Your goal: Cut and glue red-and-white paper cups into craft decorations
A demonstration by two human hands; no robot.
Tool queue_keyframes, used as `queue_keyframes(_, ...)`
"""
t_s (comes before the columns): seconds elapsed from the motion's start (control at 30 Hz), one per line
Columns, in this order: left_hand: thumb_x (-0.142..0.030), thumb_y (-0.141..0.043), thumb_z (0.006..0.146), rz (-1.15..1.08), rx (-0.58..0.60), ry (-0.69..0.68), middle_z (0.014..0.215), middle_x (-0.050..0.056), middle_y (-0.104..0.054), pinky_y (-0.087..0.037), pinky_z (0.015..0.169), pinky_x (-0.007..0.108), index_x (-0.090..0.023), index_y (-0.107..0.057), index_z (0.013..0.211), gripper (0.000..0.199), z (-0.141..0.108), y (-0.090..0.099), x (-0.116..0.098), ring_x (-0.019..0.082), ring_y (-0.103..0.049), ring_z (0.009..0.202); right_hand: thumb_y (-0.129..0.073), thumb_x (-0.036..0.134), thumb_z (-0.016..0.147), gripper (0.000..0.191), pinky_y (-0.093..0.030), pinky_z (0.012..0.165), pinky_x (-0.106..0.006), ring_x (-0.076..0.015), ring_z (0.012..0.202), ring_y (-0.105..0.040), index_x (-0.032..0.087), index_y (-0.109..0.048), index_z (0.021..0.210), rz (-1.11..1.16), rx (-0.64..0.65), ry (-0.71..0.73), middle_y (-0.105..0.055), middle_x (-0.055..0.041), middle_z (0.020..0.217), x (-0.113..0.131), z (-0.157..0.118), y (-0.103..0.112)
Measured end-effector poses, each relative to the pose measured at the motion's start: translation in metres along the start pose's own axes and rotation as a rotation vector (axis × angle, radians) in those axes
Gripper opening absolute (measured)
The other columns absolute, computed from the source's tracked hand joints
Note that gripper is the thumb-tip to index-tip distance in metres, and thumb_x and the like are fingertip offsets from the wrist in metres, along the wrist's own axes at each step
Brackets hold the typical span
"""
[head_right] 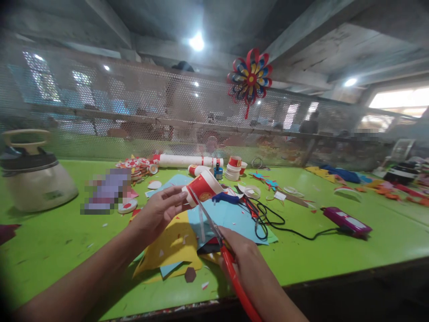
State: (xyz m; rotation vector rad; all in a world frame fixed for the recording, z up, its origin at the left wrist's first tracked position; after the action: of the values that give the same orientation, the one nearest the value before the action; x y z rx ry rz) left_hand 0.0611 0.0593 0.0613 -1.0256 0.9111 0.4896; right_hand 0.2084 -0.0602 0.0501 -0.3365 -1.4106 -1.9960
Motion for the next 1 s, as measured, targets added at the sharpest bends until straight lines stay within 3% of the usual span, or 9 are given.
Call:
queue_keyframes(0.3,-0.021,-0.079,0.066,0.077,-0.029,-0.044,0.084,0.01,-0.069,-0.05,0.083,0.039,-0.009,-0.069,0.082,0.022,-0.004,-0.001,-0.003,0.021,-0.065,0.079,-0.044,0.024,0.085,0.038,-0.046,0.061,-0.022,-0.0151,0.059,-0.055,0.018,-0.064,0.117,-0.12,-0.019,-0.001,-0.063,-0.0002,0.071,0.001,0.0,0.002)
queue_keyframes(0.47,-0.021,-0.078,0.066,0.06,-0.024,-0.028,0.088,0.009,-0.07,-0.049,0.085,0.04,-0.011,-0.067,0.088,0.027,-0.002,0.001,0.0,0.022,-0.066,0.084,-0.045,0.014,0.076,0.045,-0.047,0.063,-0.022,-0.0147,0.063,-0.06,0.017,-0.063,0.117,-0.095,-0.005,0.001,-0.069,0.0003,0.078,-0.003,-0.003,-0.001)
queue_keyframes(0.6,-0.023,-0.076,0.07,0.049,-0.01,-0.012,0.091,0.009,-0.07,-0.049,0.088,0.042,-0.012,-0.064,0.092,0.027,0.0,0.001,0.003,0.022,-0.067,0.086,-0.046,0.008,0.073,0.049,-0.048,0.072,-0.023,-0.0175,0.078,-0.065,0.018,-0.064,0.118,-0.056,0.008,-0.023,-0.072,-0.0024,0.09,-0.004,-0.005,0.0)
queue_keyframes(0.8,-0.021,-0.077,0.069,0.186,-0.042,-0.084,0.087,0.007,-0.071,-0.046,0.086,0.035,-0.013,-0.067,0.098,0.032,-0.003,0.001,-0.004,0.021,-0.065,0.085,-0.045,0.017,0.082,0.041,-0.049,0.08,-0.028,-0.0217,0.09,-0.066,0.017,-0.064,0.119,0.009,0.011,0.0,-0.071,-0.0071,0.097,0.002,-0.001,0.002)
queue_keyframes(1.0,-0.022,-0.075,0.069,0.353,-0.062,-0.186,0.093,0.009,-0.072,-0.048,0.083,0.035,-0.015,-0.069,0.099,0.031,-0.008,-0.004,-0.013,0.022,-0.065,0.089,-0.042,0.024,0.084,0.039,-0.048,0.067,-0.025,-0.0186,0.072,-0.063,0.016,-0.064,0.115,-0.054,-0.011,0.008,-0.069,-0.004,0.083,0.002,0.001,0.001)
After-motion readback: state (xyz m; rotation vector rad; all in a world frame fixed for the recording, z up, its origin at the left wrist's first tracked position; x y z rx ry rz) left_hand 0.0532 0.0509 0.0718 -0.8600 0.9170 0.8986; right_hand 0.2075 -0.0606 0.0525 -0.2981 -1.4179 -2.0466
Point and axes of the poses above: each hand's wrist, its own z-axis towards the middle knuckle, its own y-axis out of the back of the hand, x = y × z, the point moved 7 cm from there along z, towards the middle knuckle
